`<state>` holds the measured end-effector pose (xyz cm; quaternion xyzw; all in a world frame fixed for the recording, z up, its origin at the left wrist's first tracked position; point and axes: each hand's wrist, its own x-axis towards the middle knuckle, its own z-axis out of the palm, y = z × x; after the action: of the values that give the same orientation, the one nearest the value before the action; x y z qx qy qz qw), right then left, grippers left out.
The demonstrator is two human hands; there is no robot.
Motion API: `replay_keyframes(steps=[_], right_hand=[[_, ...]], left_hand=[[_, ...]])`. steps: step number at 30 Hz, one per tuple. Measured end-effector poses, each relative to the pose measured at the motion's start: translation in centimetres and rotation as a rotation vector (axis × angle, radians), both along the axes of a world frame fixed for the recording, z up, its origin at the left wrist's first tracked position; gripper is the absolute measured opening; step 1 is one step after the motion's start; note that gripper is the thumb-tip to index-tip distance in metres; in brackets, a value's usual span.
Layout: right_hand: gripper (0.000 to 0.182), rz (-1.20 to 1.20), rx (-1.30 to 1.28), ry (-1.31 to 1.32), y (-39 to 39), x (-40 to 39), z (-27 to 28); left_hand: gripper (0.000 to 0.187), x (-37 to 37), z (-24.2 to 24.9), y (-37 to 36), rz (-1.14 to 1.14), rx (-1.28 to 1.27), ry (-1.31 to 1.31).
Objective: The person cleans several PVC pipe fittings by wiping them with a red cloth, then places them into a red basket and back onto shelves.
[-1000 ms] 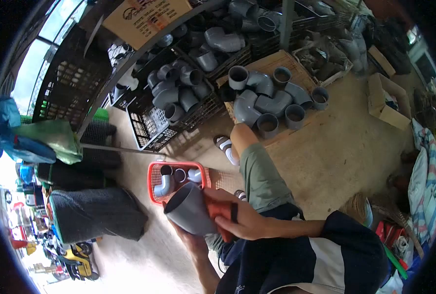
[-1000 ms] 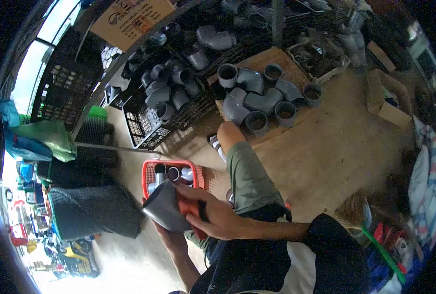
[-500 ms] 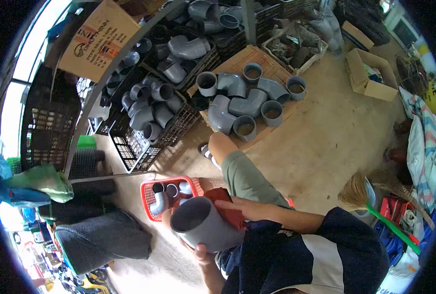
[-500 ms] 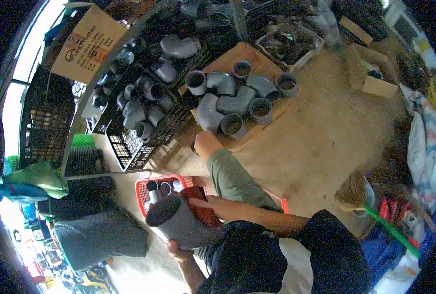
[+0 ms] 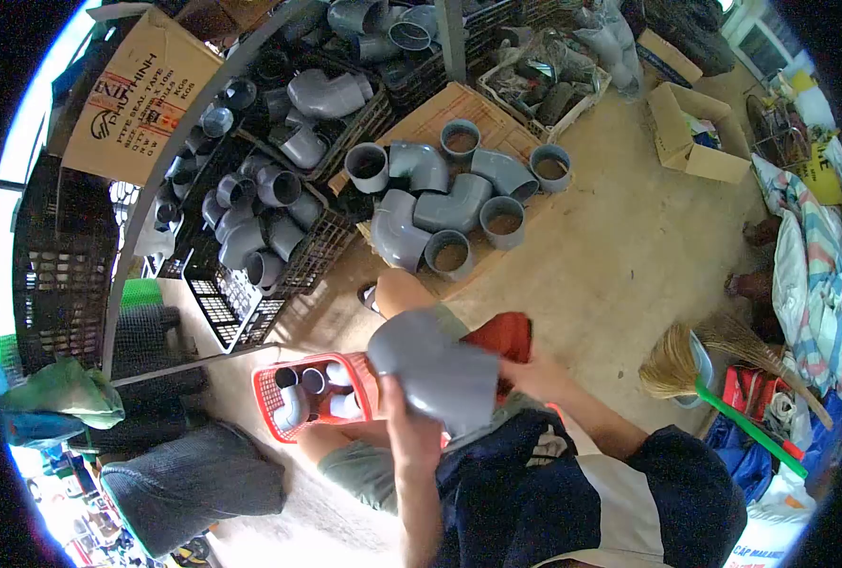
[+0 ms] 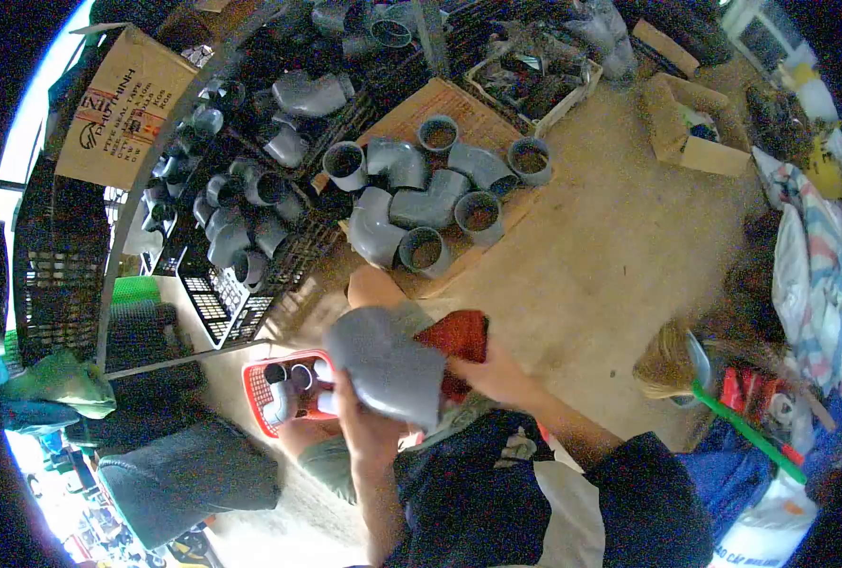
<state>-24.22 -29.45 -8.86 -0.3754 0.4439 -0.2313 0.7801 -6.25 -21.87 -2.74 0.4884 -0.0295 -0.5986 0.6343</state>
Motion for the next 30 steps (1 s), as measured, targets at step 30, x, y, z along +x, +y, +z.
replay_keyframes(steps=[30], right_hand=[[0.033,0.320,-1.280,1.017,-43.9,-5.2,-9.2]], left_hand=[[0.024,8.8,-9.8,24.1,-0.082,0.788,-1.549]])
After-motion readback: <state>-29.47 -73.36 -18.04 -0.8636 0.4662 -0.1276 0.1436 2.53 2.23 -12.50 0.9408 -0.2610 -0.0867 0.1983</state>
